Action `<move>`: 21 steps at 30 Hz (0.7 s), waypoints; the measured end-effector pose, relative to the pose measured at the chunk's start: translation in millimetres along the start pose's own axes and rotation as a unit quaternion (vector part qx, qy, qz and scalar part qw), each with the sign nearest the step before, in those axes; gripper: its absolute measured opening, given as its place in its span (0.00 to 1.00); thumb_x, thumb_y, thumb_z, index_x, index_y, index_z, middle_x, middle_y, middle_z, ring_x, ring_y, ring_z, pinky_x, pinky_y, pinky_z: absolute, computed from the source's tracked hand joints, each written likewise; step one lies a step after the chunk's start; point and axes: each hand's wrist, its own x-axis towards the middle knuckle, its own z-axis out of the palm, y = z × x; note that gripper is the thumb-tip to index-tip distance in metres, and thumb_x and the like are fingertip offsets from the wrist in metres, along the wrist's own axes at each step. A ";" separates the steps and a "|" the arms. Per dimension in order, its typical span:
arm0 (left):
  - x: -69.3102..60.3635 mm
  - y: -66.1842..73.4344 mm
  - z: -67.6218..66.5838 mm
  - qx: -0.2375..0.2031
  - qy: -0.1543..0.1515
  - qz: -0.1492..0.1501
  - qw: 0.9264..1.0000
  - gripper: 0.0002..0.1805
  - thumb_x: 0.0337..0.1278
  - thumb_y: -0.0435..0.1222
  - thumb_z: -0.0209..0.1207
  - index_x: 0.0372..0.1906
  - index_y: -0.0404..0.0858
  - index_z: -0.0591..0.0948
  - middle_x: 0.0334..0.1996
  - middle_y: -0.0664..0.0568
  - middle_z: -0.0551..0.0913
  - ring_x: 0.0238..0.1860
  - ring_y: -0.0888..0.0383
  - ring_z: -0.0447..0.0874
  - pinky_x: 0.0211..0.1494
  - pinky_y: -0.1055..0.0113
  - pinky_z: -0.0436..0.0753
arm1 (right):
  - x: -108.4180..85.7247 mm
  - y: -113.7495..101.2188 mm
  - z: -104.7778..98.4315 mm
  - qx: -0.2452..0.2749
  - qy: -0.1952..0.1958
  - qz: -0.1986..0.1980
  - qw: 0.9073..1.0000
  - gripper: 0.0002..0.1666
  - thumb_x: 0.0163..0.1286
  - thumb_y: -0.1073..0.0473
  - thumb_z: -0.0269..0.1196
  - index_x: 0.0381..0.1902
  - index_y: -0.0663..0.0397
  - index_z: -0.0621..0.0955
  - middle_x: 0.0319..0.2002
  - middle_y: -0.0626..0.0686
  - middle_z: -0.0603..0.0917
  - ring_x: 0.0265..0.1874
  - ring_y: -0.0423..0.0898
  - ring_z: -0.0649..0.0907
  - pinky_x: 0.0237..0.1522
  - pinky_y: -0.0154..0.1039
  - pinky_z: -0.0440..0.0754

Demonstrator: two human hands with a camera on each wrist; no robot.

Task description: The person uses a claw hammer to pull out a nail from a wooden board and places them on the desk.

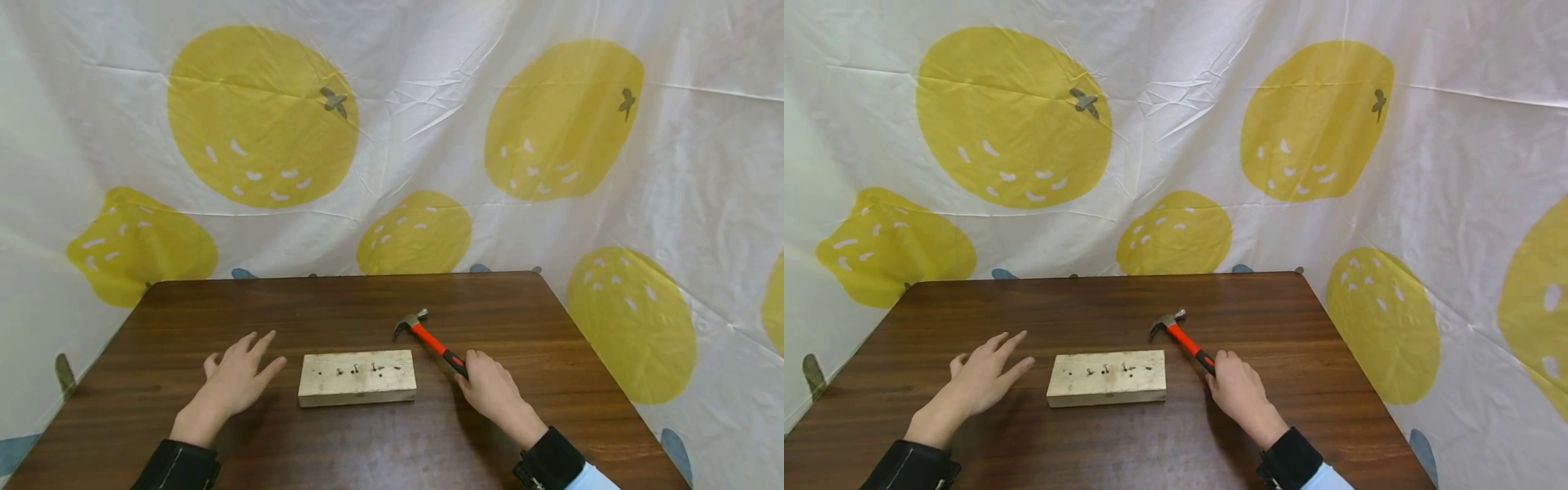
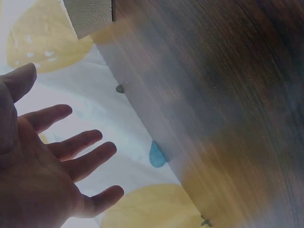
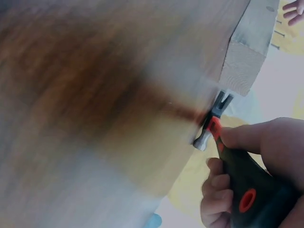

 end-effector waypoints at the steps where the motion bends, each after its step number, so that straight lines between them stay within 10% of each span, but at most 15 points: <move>1: 0.1 0.4 -0.1 0.001 0.001 0.001 1.000 0.45 0.74 0.65 0.44 0.79 0.36 0.62 0.73 0.24 0.59 0.69 0.22 0.59 0.59 0.21 0.50 | 0.1 0.9 0.6 -0.004 0.007 -0.004 1.000 0.16 0.66 0.61 0.73 0.33 0.61 0.74 0.25 0.51 0.71 0.18 0.45 0.73 0.18 0.41 0.73; 21: -1.5 10.7 -4.2 0.006 0.016 0.018 1.000 0.39 0.76 0.57 0.52 0.78 0.37 0.64 0.72 0.26 0.62 0.68 0.24 0.63 0.59 0.23 0.53 | 5.2 5.4 6.3 -0.007 0.040 0.000 0.999 0.18 0.66 0.57 0.73 0.33 0.57 0.73 0.26 0.48 0.70 0.18 0.45 0.71 0.18 0.41 0.70</move>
